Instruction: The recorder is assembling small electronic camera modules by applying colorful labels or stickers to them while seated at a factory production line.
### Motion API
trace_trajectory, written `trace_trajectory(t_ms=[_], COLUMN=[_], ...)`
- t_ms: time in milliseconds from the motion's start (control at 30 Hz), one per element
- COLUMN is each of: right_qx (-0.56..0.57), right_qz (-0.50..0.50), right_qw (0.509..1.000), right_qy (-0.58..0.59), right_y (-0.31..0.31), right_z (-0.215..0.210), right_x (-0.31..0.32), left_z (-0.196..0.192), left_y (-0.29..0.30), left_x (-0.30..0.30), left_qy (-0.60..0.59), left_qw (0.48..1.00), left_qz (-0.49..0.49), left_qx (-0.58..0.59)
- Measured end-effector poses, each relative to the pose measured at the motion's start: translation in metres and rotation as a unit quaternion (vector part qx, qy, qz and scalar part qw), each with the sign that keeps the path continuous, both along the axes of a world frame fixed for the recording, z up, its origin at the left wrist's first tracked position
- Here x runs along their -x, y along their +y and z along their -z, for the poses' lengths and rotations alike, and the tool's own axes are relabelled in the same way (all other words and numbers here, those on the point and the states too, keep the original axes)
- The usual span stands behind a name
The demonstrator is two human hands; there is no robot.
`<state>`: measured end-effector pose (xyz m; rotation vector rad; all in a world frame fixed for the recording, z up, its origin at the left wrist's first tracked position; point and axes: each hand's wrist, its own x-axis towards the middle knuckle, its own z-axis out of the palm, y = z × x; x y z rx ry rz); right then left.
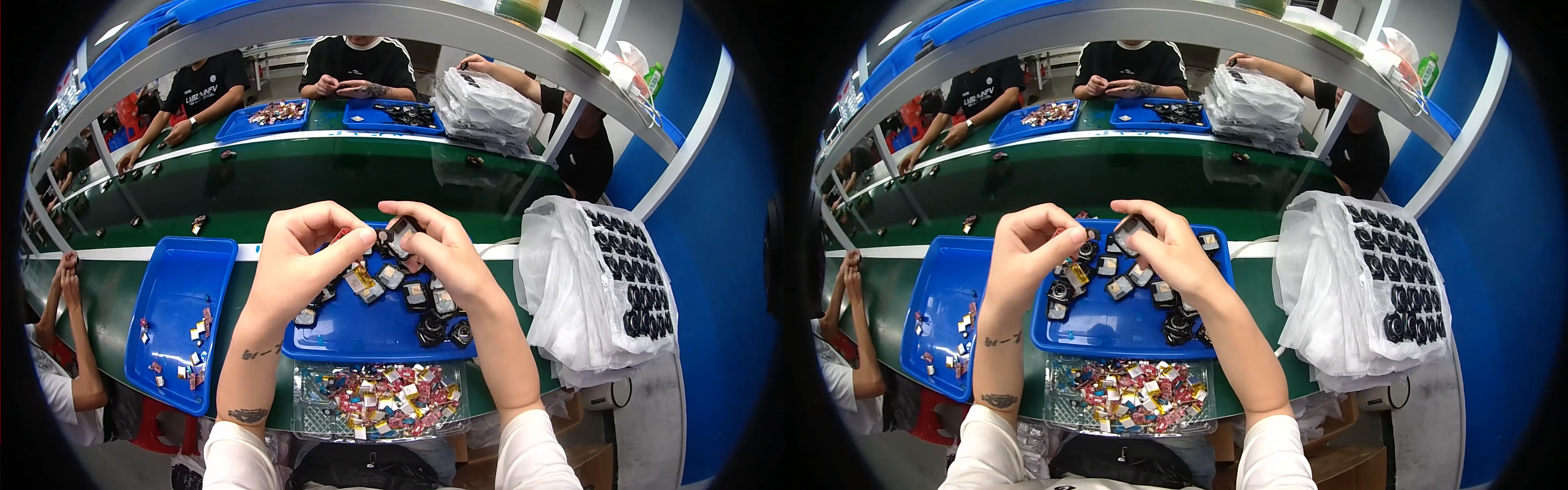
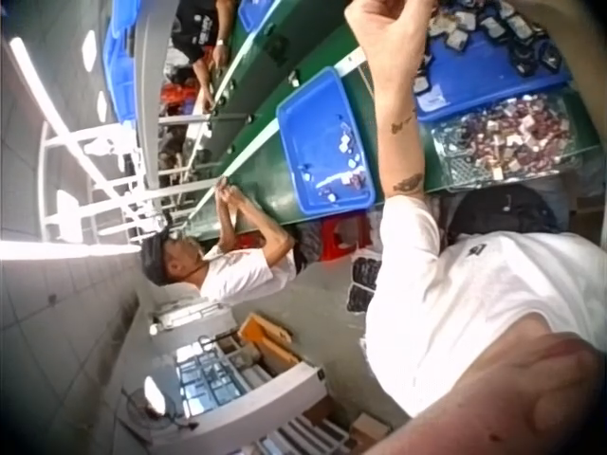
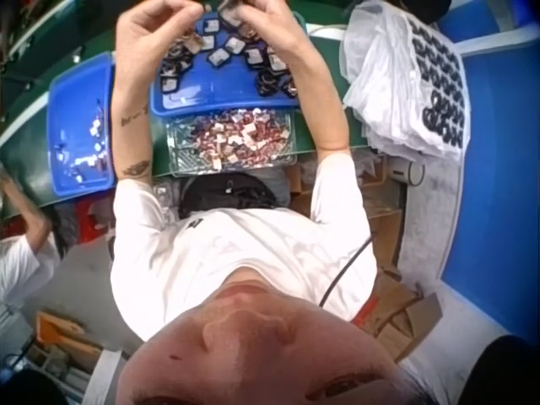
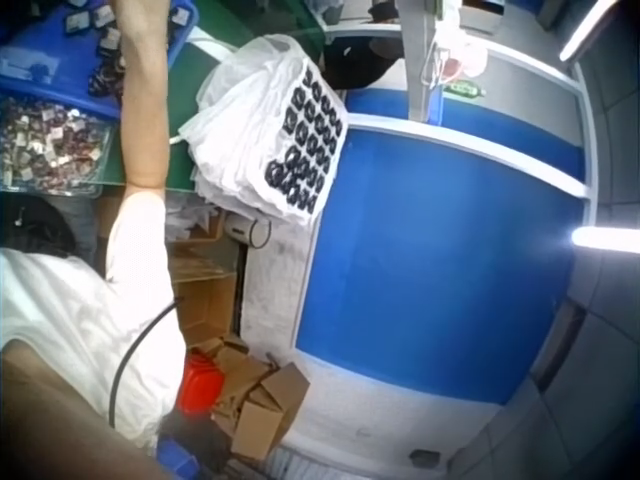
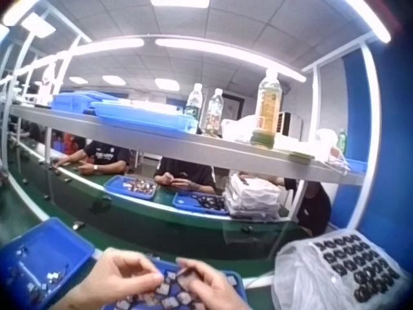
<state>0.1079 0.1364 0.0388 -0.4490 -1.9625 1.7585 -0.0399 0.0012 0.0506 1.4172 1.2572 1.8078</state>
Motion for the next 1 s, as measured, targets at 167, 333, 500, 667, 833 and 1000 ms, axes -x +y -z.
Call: trace_trajectory(t_ms=[167, 333, 500, 667, 833, 1000], right_qx=[-0.035, -0.065, -0.058, -0.069, -0.081, -0.088], right_qz=[0.049, 0.079, 0.068, 0.079, 0.078, 0.078], right_qw=[0.99, 0.982, 0.982, 0.98, 0.98, 0.978], right_qy=[0.129, 0.161, 0.167, 0.17, 0.165, 0.172], right_y=[-0.011, -0.022, -0.028, -0.029, -0.031, -0.033], right_z=[0.009, 0.007, 0.006, 0.007, 0.007, 0.008], right_x=[0.008, 0.006, 0.006, 0.006, 0.005, 0.006], left_z=[0.011, 0.013, 0.014, 0.012, 0.013, 0.013], left_y=[0.012, 0.014, 0.015, 0.015, 0.015, 0.016], left_x=[-0.01, -0.016, -0.019, -0.021, -0.018, -0.018], left_qy=[0.02, 0.141, 0.167, 0.171, 0.168, 0.168], left_qw=[0.996, 0.972, 0.962, 0.957, 0.958, 0.958], left_qz=[-0.08, -0.186, -0.213, -0.234, -0.231, -0.233], left_qx=[0.019, 0.012, -0.031, -0.019, -0.017, -0.012])
